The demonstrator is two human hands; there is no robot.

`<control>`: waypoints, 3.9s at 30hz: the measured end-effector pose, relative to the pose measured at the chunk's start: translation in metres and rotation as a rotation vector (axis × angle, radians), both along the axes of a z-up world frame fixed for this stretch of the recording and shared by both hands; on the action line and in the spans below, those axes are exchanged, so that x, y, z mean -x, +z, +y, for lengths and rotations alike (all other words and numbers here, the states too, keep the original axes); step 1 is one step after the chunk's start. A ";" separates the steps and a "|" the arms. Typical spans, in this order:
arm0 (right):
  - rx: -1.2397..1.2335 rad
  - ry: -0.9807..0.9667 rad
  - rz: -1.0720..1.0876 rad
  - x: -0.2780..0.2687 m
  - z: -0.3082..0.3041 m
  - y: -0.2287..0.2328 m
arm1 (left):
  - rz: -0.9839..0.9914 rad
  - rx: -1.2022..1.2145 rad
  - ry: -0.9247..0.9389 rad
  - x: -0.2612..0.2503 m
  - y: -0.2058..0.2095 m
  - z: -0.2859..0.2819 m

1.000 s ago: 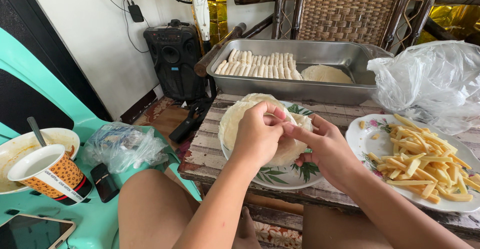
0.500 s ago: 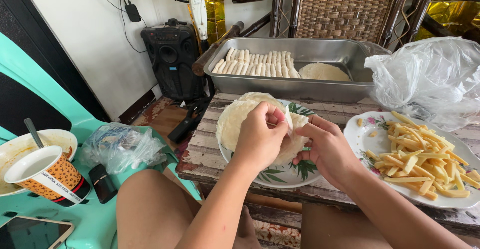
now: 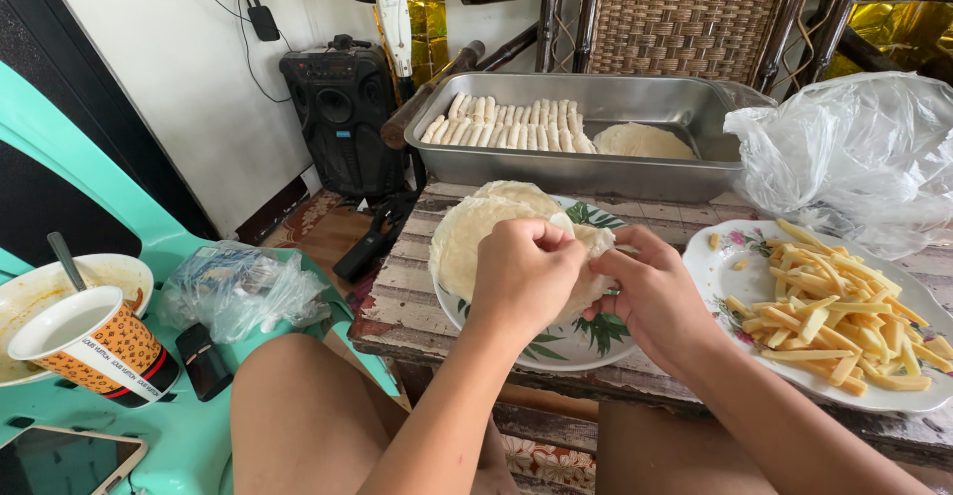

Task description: The person repeatedly tears thin sheets of dough into smaller pieces and places them into a metal tray. A plate of sliced potatoes is also visible on the table.

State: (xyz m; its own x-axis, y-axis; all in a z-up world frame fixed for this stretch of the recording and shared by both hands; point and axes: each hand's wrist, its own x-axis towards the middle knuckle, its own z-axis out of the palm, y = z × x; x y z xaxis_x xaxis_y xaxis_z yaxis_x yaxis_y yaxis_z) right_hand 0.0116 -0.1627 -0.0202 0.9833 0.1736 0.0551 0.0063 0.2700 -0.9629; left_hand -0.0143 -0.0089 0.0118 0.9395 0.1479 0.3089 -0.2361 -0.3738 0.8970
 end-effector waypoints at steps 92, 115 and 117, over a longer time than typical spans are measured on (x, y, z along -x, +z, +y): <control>0.372 0.076 0.107 0.002 -0.002 0.024 | 0.298 0.450 0.095 -0.035 -0.017 0.194; 1.015 0.049 0.068 -0.008 0.004 0.053 | 0.134 0.414 0.187 0.011 0.014 0.271; 1.263 0.002 -0.078 -0.013 0.011 0.075 | 0.163 0.313 0.134 0.009 0.038 0.252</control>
State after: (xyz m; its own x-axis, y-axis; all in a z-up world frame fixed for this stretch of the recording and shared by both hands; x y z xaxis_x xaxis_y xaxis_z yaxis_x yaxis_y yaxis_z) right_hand 0.0247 -0.1513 0.0550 0.9845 0.1492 -0.0922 0.0754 -0.8346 -0.5457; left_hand -0.0236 0.2427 0.0503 0.9386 0.3362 0.0775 -0.0486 -0.0935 0.9944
